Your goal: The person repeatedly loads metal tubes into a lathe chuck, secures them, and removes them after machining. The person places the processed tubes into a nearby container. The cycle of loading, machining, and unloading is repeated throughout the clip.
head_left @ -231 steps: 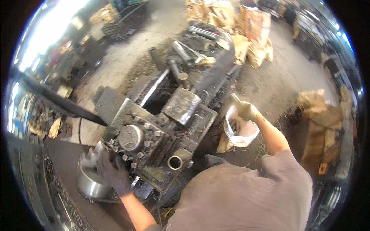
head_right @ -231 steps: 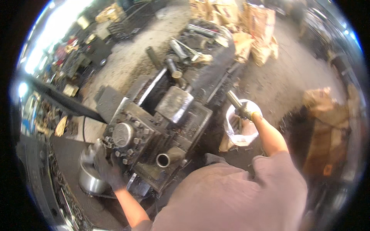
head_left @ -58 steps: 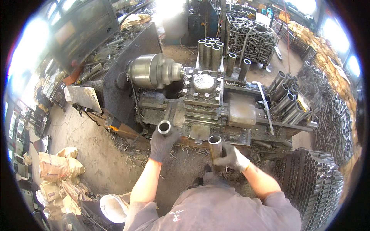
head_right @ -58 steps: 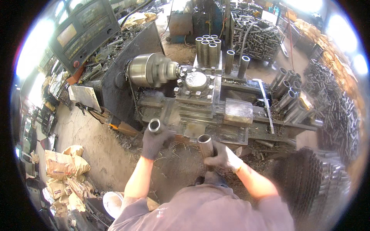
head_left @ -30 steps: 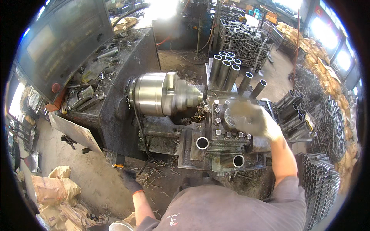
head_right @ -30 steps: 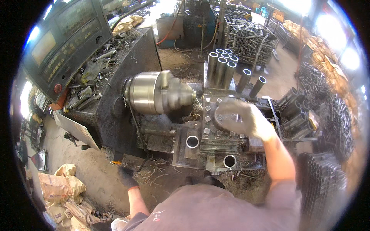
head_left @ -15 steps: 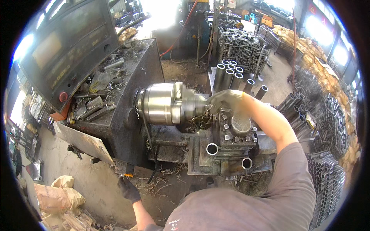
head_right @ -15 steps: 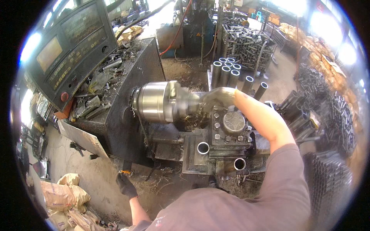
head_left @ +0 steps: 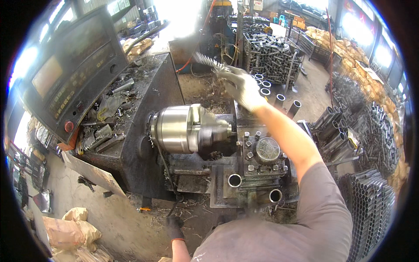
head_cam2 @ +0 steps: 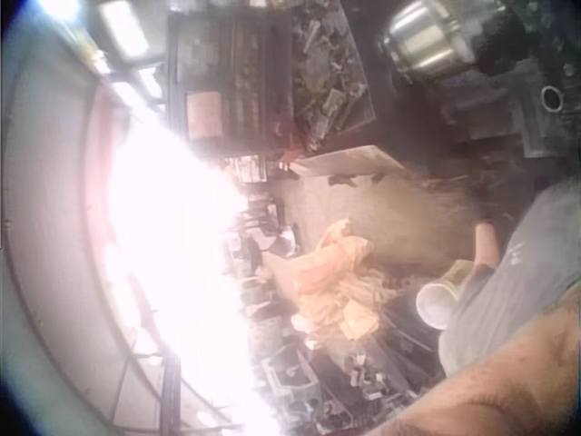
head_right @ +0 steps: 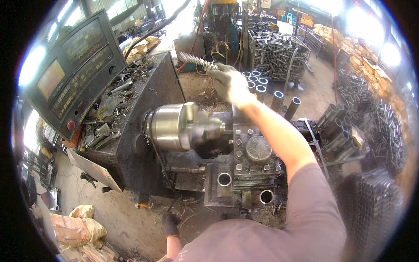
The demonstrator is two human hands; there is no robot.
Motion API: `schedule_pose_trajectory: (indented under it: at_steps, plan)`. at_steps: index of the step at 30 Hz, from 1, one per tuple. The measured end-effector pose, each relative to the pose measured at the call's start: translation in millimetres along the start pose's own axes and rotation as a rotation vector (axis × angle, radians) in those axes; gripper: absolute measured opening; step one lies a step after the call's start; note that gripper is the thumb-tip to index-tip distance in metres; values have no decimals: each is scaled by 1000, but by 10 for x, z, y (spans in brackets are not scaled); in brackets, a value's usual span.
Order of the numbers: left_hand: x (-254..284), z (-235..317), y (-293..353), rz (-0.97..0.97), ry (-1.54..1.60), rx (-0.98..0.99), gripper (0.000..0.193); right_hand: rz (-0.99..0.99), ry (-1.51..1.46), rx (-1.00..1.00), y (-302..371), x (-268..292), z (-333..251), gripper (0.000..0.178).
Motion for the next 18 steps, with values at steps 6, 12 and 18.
schedule_pose_trajectory:
  at_steps: [6, 12, 18]
  plan:
    - [-415, 119, 644, -140, -235, -54, 23, -679, 75, -312, 233, -231, 573, 33]
    - [-1027, 985, 1052, -232, -531, -385, 27, -1092, -67, -110, 909, -411, 578, 32]
    - [-2353, 2220, 1705, -452, -728, -1165, 37, -1393, -140, -383, 1173, -650, 358, 47]
Point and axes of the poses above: each hand's wrist, its own y-axis away from the middle knuckle, its own x-axis out of the back of the hand, z = x × y, the point moved 4 cm from there along -y, towards the middle knuckle, and after that the axes turned 5 degrees about z, right-handed, at the moved point
